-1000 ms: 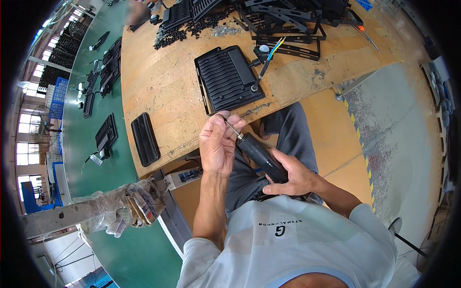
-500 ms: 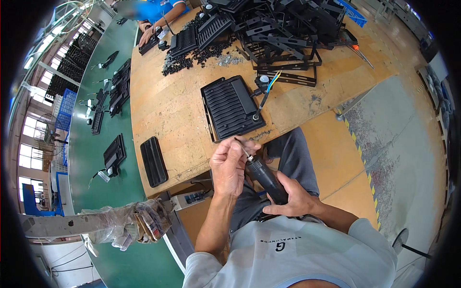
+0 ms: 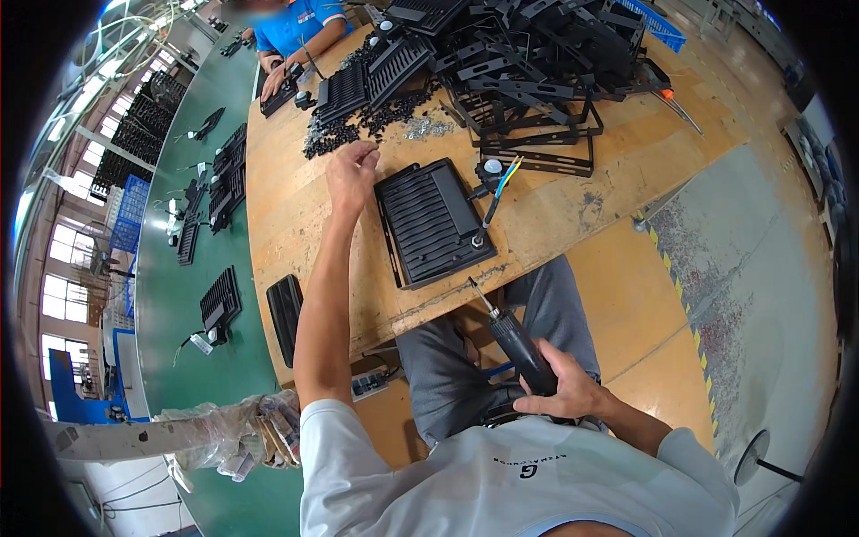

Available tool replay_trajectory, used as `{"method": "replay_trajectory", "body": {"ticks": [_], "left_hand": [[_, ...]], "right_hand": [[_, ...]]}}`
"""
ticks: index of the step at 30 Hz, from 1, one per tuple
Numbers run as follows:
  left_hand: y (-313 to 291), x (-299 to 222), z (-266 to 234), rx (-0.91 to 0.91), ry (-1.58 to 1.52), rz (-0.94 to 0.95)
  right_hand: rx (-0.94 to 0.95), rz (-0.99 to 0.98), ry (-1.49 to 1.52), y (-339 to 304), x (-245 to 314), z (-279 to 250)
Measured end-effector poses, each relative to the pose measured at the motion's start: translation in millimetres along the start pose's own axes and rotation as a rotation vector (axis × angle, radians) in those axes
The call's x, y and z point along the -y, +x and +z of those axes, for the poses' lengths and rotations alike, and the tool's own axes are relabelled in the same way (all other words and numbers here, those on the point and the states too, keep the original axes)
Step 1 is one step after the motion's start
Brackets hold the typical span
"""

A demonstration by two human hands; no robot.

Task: Assembling LED floodlight housings by attaching internal components and securing them with an electric screwdriver.

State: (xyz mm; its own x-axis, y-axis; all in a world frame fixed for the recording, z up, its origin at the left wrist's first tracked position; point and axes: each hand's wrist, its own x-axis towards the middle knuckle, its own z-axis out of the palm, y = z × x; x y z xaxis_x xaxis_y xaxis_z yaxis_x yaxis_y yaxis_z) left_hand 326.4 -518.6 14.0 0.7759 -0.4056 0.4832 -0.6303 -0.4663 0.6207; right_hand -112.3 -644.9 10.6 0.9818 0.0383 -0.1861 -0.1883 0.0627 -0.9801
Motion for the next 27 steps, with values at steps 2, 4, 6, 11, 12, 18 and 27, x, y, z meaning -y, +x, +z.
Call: {"method": "replay_trajectory", "body": {"ticks": [2, 4, 6, 11, 12, 18, 27], "left_hand": [[13, 3, 12, 0.08, 0.057, -0.015], [25, 16, 18, 0.105, 0.165, 0.035], [31, 15, 23, 0.149, 0.259, 0.07], [41, 20, 31, 0.161, 0.302, 0.107], [44, 22, 32, 0.17, 0.297, 0.102], [66, 55, 30, 0.18, 0.489, 0.337], [-43, -28, 2, 0.304, -0.166, 0.124]], "right_hand": [[-0.012, 0.014, -0.003, -5, -10, 1], [-0.015, 0.029, -0.007, -6, -16, 0], [-0.028, 0.025, 0.002, -6, -19, -3], [-0.042, 0.052, -0.021, -7, -17, -9], [-0.045, 0.06, -0.021, -7, -16, -9], [-0.035, 0.081, 0.013, -2, -7, -7], [0.086, 0.189, 0.329, -13, -12, -12]]}}
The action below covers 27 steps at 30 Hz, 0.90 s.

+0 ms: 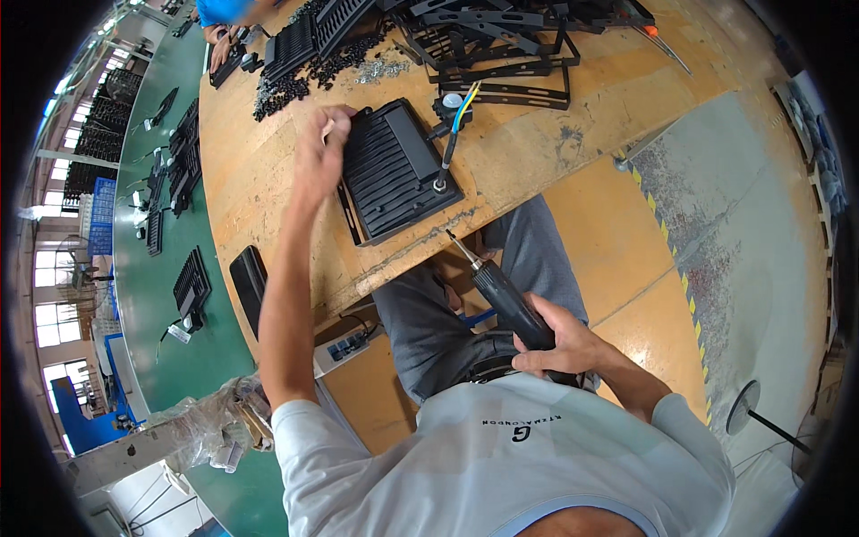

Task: Assembling LED floodlight housings by attaching internal components and securing them with an electric screwdriver.

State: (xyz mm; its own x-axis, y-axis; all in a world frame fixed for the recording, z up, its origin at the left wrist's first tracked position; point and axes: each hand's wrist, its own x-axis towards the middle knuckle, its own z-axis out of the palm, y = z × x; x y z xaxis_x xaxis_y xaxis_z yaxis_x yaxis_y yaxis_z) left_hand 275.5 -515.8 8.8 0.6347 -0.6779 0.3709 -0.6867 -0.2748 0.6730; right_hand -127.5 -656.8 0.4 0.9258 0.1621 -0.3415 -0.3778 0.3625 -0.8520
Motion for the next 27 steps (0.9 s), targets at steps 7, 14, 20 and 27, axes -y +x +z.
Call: {"method": "replay_trajectory", "body": {"ticks": [7, 14, 20, 27], "left_hand": [[-50, -31, 32, -0.222, -0.015, -0.032], [-72, -87, 25, -0.216, 0.01, 0.06], [-110, -114, 37, 0.005, -0.039, 0.112], [-115, -114, 43, -0.007, 0.03, 0.168]], "right_hand": [[0.009, 0.01, -0.042, -5, 4, -7], [-0.033, 0.056, -0.041, -16, -2, -11], [-0.023, -0.007, -0.116, -10, -3, -5], [-0.021, 0.001, -0.074, 0, -6, -3]]}}
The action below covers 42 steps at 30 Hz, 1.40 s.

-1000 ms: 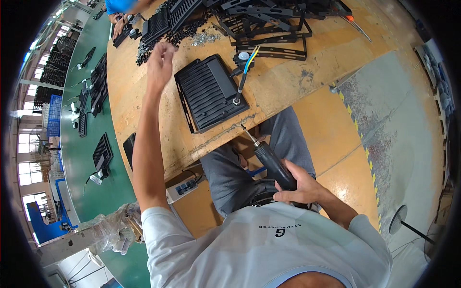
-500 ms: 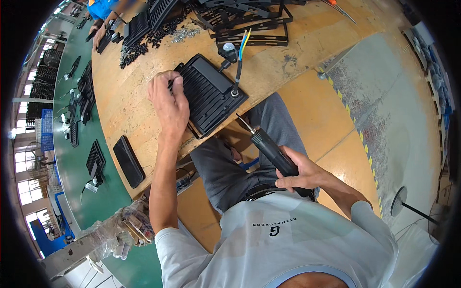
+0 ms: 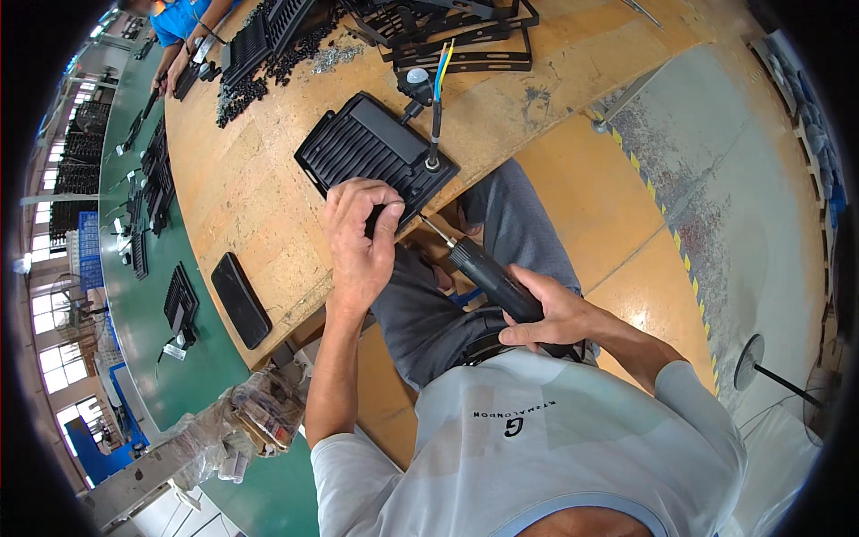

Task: Assembling LED floodlight housings by attaching internal components and securing them with an electric screwdriver.

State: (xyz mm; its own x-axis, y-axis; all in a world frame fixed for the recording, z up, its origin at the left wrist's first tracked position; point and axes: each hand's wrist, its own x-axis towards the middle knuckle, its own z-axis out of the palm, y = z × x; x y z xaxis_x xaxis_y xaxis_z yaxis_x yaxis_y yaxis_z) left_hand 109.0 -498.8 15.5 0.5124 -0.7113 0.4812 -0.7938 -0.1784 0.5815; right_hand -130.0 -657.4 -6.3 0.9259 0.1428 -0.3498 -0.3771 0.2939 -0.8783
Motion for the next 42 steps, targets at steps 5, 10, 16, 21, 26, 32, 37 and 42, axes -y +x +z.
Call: {"method": "replay_trajectory", "body": {"ticks": [5, 10, 16, 21, 26, 32, 37, 42], "left_hand": [[-1, -1, 2, -0.018, -0.008, -0.022], [1, -10, 1, -0.004, -0.039, -0.156], [9, -14, -4, 0.06, -0.07, -0.293], [15, -13, -5, 0.105, -0.047, -0.336], [15, -10, -7, 0.147, -0.05, -0.307], [19, -9, -11, 0.202, -0.059, -0.316], [25, -10, -21, 0.291, -0.056, -0.242], [38, -8, -24, 0.361, -0.068, -0.258]], "right_hand": [[-0.005, 0.002, 0.028, 5, 0, 3], [-0.014, -0.051, 0.053, 10, -6, 7], [-0.053, -0.089, -0.007, 11, -6, 10], [-0.056, -0.113, -0.042, 11, -4, 9], [-0.065, -0.108, -0.037, 12, -8, 10], [-0.059, -0.135, -0.013, 14, -10, 12], [-0.042, -0.162, 0.021, 17, -18, 12], [-0.025, -0.165, 0.047, 19, -19, 10]]}}
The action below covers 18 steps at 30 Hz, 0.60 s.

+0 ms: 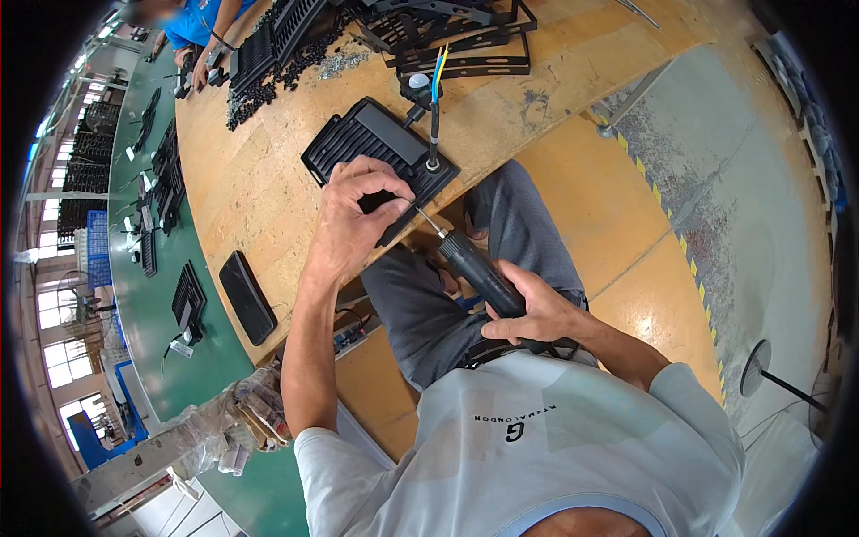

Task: Assembling LED floodlight housings by attaching internal components and securing them with an electric screwdriver.

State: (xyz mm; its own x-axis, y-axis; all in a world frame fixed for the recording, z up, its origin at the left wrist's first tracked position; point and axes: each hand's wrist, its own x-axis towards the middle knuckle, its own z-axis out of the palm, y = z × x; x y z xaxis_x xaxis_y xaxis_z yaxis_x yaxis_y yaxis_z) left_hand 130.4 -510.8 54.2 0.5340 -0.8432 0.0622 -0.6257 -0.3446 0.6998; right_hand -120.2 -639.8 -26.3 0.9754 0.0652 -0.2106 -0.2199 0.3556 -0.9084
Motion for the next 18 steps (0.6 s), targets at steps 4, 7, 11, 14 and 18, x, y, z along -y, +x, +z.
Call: {"method": "replay_trajectory", "body": {"ticks": [4, 7, 11, 14, 18], "left_hand": [[8, 8, -7, 0.1, -0.013, 0.041], [15, 10, -8, 0.154, -0.013, 0.091], [15, 11, -9, 0.148, 0.032, 0.18], [16, 0, -12, 0.157, 0.017, 0.057], [17, 17, -14, 0.132, -0.165, -0.029]], "right_hand": [[0.014, 0.008, 0.023, 2, -2, 0], [0.052, 0.017, 0.097, 2, -2, -3], [0.088, 0.012, 0.215, 3, -8, -3], [0.079, 0.013, 0.213, 3, -7, -3], [0.084, 0.001, 0.222, 3, -9, -1]]}}
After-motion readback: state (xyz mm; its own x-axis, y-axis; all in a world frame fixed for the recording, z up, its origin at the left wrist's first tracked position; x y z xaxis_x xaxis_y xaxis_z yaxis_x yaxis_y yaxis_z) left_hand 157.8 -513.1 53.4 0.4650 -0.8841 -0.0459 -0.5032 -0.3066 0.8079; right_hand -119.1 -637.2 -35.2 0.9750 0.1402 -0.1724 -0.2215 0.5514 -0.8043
